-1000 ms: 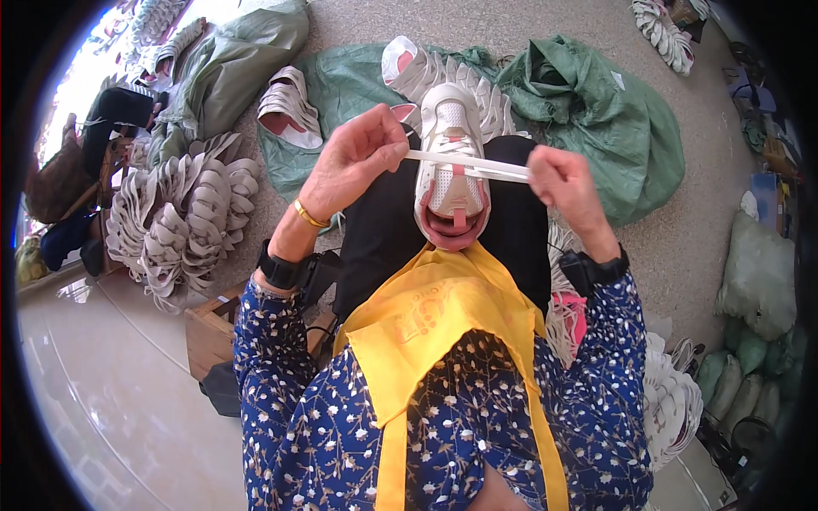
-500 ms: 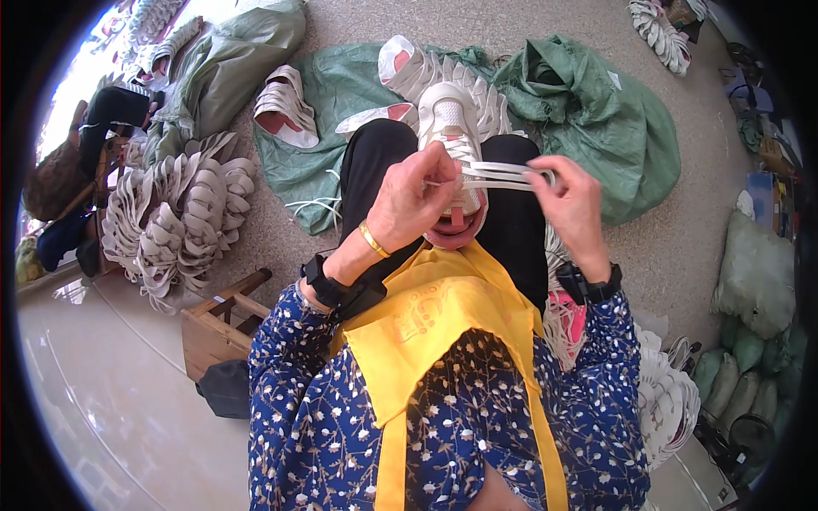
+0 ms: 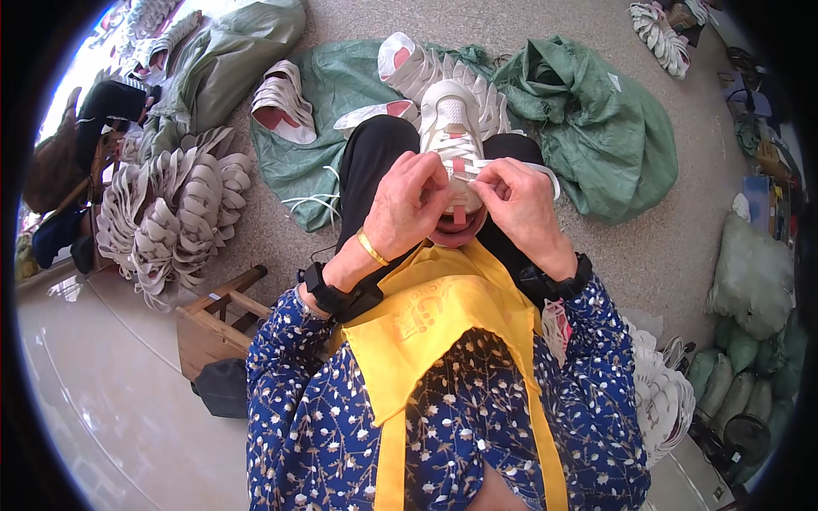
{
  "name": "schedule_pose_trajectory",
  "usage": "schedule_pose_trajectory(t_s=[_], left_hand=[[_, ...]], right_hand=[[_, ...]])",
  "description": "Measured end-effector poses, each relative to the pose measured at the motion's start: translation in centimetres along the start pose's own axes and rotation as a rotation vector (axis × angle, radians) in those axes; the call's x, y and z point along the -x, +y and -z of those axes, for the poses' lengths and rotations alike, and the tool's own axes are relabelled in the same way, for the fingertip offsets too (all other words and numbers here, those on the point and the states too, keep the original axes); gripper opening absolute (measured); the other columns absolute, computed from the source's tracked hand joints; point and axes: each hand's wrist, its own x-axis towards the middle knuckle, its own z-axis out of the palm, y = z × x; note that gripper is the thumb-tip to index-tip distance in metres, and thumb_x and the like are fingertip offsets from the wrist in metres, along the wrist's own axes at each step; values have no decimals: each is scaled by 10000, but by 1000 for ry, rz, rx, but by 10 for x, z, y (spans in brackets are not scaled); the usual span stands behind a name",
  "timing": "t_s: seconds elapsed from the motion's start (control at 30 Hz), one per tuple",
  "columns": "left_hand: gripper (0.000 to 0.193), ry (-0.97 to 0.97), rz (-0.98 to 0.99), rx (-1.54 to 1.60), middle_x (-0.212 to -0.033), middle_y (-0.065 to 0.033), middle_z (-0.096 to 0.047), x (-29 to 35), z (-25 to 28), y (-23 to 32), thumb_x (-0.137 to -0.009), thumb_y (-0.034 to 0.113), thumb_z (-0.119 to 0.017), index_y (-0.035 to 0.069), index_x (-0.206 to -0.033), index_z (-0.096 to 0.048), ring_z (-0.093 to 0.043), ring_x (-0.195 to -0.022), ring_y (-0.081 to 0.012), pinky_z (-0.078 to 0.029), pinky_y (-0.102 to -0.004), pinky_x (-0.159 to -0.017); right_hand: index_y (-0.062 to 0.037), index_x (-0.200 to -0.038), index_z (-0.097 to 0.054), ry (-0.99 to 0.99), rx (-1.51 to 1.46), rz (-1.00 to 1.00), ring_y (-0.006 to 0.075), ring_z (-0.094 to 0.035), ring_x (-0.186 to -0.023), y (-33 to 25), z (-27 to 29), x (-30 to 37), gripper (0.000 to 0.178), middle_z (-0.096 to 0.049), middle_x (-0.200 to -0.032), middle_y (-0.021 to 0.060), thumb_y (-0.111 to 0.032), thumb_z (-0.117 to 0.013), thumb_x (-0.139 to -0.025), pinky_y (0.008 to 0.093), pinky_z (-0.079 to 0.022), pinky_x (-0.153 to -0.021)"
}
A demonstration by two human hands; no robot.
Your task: The person sits on the floor and laces a white sneaker held on their lap. They thread the white shoelaces through the eyelets, pull them tight, and tie a knot.
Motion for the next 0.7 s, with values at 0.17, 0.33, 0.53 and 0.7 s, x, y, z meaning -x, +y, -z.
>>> schedule_pose_trajectory(t_s=[0.17,0.33,0.53,0.7], left_hand=[[277,-75,-90,-76,-842,-85,-543,4,4,11,-708,66,-814,56,-846,-575,-520,-802,-295,-454,-380,-685],[307,-179,-195,-159,-904,-67,-557,4,6,15,-709,152,-816,92,-917,-599,-531,-869,-303,-445,-402,-784],[254,-215,-255,-258,-927,-80,-567,10,-5,16,-785,159,-753,82,-972,-600,-537,-882,-301,-430,-426,-795],[172,-154,-245,-179,-876,-99,-559,11,-6,13,-815,96,-701,64,-911,-562,-528,-827,-320,-419,-431,-750]], right_hand=[[-15,-869,-644,51,36,-27,278,-646,-666,-2,-3,-2,102,-654,-777,113,-65,-730,-848,393,-492,-602],[-17,-860,-645,61,108,8,356,-654,-700,-2,-4,-4,77,-656,-770,149,-69,-701,-858,441,-496,-620],[-4,-827,-641,44,154,2,369,-659,-688,-6,-9,-13,83,-666,-749,167,-67,-692,-847,441,-504,-611],[21,-860,-689,-65,-396,-234,108,-639,-601,29,-17,-14,104,-705,-729,54,-73,-726,-885,280,-504,-567]])
